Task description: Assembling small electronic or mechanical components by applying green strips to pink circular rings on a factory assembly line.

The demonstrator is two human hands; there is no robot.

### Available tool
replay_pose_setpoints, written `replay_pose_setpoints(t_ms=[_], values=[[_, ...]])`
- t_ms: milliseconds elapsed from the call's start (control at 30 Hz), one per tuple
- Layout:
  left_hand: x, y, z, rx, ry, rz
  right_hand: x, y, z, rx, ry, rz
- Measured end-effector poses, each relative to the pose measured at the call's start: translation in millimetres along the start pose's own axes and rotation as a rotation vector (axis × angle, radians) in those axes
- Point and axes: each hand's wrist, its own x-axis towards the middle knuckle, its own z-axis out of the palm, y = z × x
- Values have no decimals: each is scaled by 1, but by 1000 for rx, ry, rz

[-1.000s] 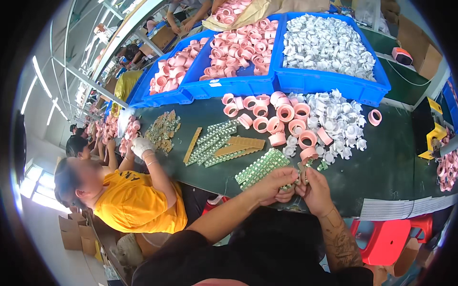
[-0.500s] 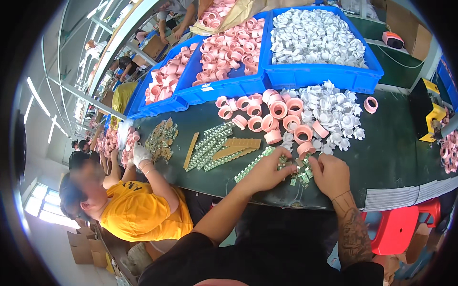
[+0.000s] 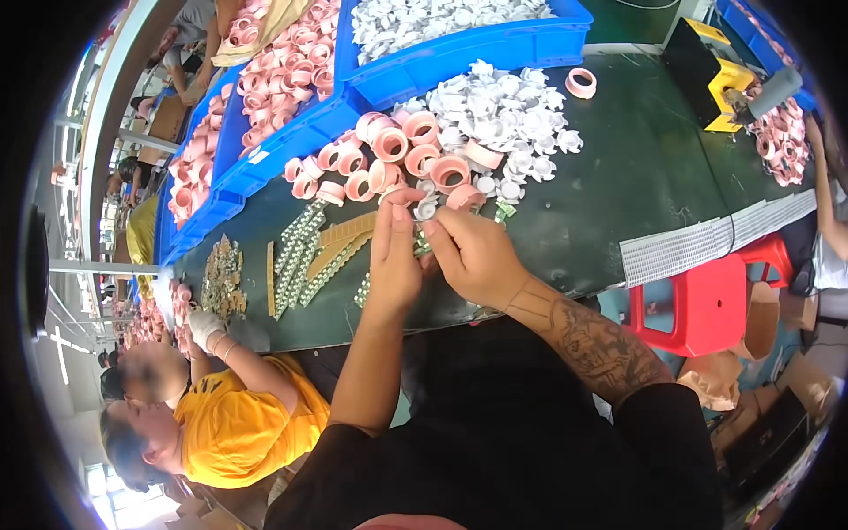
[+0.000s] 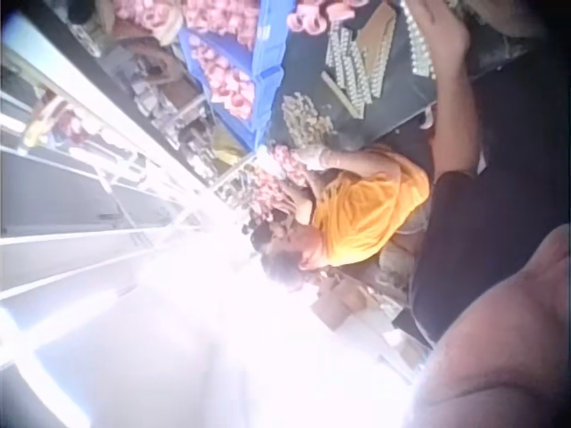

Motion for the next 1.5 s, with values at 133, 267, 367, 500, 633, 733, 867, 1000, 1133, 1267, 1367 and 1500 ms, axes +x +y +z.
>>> replay_pose_setpoints(t_ms=[133, 267, 367, 500, 633, 733, 867, 1000, 1133, 1267, 1367, 1500], values=[[-2, -9, 7, -111, 54, -74, -3, -8, -4, 29, 59, 12], [-3, -9, 9, -43, 132, 70, -5, -10, -6, 93, -41, 69], [-10, -6, -4, -93, 102, -51, -5, -6, -5, 89, 2, 41], [-13, -16, -11, 7, 86, 39, 0, -1, -1, 27, 72, -68], [-11, -19, -13, -107, 113, 72, 3, -5, -2, -36, 59, -25], [-10, -19, -10, -109, 151, 82, 4, -5, -3, -87, 49, -69], [-8, -21, -1, -113, 151, 98, 3, -6, 2, -96, 105, 0], [-6, -23, 3, -150, 166, 122, 4, -6, 4, -64, 140, 23], [-6, -24, 9, -109, 159, 114, 14, -3, 6, -44, 162, 2], [3, -33, 13, 101, 254, 216, 23, 5, 16, -154, 198, -32], [7, -33, 15, 271, 287, 283, 24, 3, 17, -116, 219, -12], [11, -33, 15, 81, 231, 248, 23, -2, 17, 57, 224, 40]])
